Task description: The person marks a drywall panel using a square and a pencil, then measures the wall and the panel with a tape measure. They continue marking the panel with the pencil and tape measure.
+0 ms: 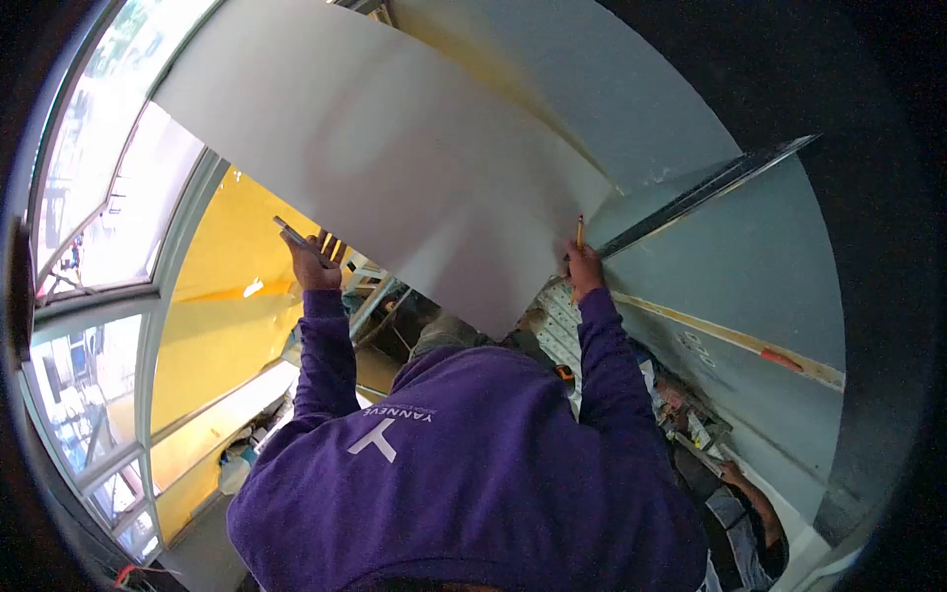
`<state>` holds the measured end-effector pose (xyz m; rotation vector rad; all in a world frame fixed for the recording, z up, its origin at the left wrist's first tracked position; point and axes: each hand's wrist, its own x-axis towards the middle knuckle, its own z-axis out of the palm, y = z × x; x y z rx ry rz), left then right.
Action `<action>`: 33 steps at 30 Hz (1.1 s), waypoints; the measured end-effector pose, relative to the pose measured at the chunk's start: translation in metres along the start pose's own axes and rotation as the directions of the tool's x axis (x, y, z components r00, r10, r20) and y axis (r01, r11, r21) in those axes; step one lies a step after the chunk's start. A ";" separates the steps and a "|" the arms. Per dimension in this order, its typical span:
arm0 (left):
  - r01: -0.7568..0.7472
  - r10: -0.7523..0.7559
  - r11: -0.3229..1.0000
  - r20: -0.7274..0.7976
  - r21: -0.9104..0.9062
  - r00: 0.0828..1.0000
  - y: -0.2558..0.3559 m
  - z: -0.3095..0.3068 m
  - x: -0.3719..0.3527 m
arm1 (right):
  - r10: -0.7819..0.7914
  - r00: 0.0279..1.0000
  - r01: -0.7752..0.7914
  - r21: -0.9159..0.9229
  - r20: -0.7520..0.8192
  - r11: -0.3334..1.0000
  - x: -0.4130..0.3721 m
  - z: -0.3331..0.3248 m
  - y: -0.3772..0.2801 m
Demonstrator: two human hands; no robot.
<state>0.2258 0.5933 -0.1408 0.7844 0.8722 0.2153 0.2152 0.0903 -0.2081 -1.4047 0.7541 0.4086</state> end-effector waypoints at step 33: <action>0.141 -0.131 0.985 -0.098 0.102 0.987 -0.204 0.005 -0.170 | 0.117 0.962 -0.116 -0.018 0.247 0.993 0.000 -0.018 -0.015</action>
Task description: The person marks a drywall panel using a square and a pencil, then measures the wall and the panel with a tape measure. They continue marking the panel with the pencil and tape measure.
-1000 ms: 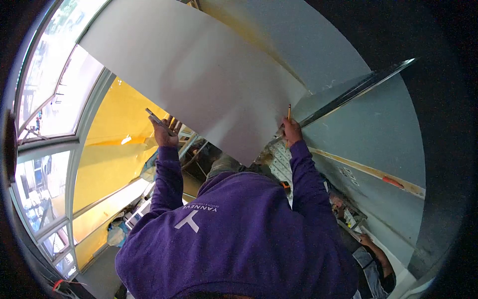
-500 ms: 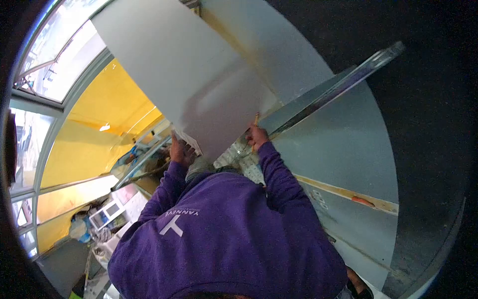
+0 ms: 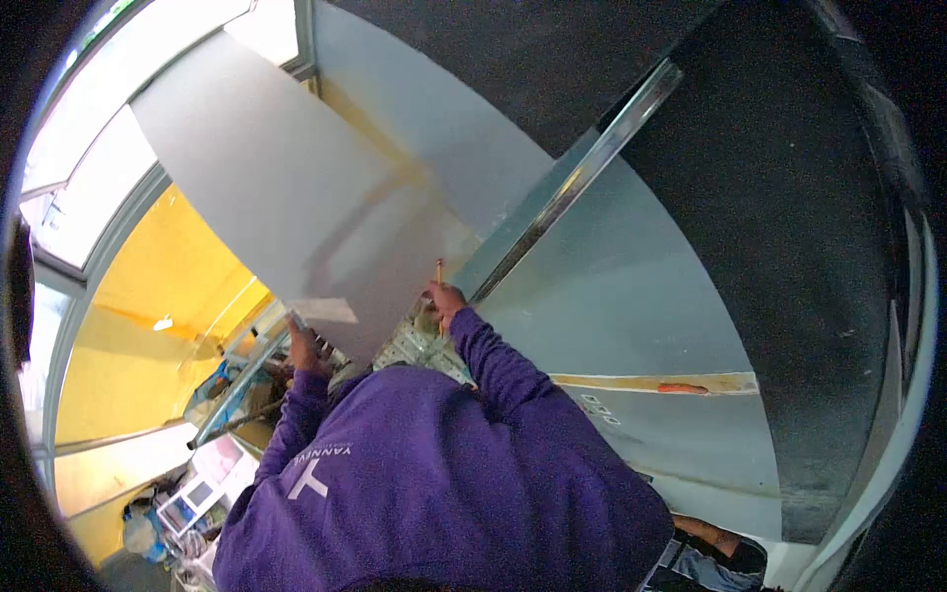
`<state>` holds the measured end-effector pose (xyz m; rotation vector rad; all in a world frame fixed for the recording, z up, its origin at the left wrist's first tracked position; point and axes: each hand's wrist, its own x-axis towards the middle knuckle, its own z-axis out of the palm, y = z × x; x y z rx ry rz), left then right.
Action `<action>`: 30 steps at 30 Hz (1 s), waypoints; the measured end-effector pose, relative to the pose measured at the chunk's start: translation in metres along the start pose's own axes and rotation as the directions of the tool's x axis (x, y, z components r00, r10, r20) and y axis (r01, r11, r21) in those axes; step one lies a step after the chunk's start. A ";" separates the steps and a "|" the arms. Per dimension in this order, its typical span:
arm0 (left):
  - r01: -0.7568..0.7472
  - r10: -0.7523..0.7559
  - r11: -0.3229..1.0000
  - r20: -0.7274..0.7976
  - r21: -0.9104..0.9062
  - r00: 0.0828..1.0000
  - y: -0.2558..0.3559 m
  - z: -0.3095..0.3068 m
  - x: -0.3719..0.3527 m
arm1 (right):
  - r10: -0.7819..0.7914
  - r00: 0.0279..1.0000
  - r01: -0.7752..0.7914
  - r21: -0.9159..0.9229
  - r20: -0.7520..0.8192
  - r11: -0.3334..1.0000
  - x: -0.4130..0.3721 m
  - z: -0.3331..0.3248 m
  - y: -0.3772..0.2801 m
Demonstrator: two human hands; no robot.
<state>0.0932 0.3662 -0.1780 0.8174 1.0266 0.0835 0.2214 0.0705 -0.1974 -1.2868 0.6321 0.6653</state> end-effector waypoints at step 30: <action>-0.038 0.024 0.993 0.129 0.111 0.991 0.020 0.011 -0.024 | -0.120 0.992 0.117 0.072 0.030 0.990 -0.011 0.011 0.000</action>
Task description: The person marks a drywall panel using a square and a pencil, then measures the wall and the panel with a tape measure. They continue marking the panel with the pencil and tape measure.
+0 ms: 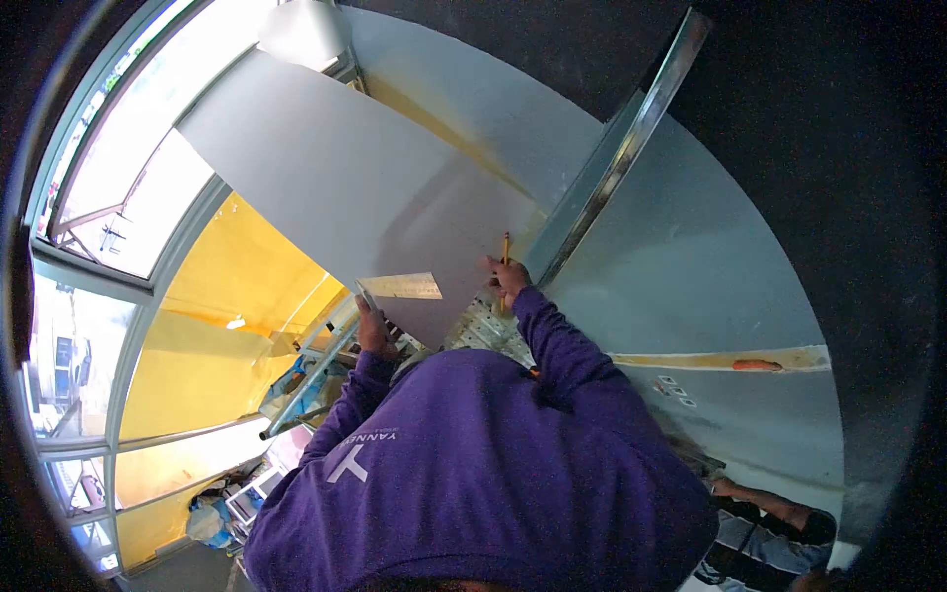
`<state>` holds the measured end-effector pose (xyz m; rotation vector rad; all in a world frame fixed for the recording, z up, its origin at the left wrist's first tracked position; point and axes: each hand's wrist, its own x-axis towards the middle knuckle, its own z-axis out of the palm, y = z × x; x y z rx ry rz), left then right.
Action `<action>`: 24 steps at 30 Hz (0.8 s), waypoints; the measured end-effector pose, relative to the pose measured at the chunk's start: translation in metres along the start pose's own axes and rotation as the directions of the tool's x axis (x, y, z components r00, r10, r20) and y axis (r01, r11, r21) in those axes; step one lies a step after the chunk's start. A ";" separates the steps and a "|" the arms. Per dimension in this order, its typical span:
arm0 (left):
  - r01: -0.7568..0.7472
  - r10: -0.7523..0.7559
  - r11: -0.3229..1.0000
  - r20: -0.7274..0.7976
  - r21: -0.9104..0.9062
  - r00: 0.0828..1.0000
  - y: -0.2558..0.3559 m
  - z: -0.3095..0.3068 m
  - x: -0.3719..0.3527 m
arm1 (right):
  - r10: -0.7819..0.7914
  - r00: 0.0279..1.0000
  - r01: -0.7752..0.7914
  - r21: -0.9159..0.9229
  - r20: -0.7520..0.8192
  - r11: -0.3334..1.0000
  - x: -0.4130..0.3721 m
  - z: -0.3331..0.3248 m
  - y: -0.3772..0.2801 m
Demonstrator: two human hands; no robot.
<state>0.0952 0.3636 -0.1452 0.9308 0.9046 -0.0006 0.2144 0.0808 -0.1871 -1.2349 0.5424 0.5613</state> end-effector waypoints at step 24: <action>-0.008 0.009 1.000 -0.003 0.022 1.000 0.001 -0.007 0.006 | -0.064 0.997 0.066 0.049 -0.051 0.997 -0.008 0.004 0.001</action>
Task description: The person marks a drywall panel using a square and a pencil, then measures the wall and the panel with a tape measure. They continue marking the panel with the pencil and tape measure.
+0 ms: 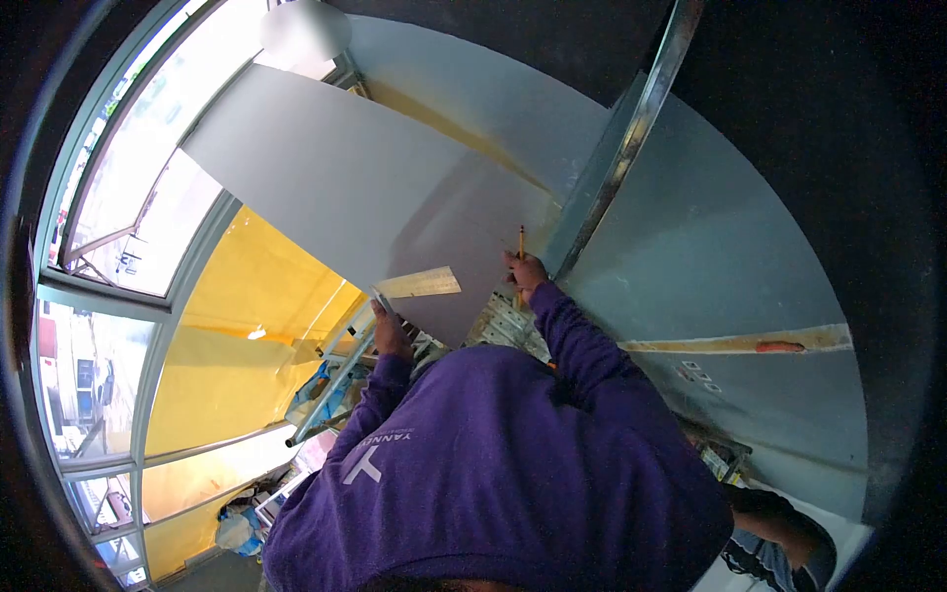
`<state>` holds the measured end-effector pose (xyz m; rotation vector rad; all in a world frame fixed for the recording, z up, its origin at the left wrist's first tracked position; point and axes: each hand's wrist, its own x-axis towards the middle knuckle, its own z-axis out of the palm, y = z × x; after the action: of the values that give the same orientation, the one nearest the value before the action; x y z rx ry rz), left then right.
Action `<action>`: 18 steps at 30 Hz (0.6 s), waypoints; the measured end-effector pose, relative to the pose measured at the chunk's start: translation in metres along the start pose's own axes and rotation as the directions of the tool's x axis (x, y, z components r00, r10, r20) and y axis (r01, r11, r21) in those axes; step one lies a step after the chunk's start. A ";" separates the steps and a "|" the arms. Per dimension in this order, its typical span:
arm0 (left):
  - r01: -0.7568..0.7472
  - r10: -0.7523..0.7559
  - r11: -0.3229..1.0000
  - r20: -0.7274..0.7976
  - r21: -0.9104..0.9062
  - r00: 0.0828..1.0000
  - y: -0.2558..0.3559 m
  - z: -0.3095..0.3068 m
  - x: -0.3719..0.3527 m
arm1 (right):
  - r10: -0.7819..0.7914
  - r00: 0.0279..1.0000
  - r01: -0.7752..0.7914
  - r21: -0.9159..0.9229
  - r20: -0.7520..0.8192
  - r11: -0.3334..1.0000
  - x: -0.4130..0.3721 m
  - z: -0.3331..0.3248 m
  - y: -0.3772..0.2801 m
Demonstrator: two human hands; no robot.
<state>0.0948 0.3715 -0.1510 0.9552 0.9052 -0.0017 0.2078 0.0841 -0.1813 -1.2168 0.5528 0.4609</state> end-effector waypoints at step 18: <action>-0.590 0.263 0.297 0.529 0.751 0.806 -0.011 -0.062 0.061 | -0.427 0.890 0.244 -0.623 -0.161 0.743 0.022 -0.032 0.014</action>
<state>0.0888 0.4312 -0.2147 2.1742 0.2214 -0.1915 0.2119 0.0585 -0.2131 -1.9764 0.4296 0.1249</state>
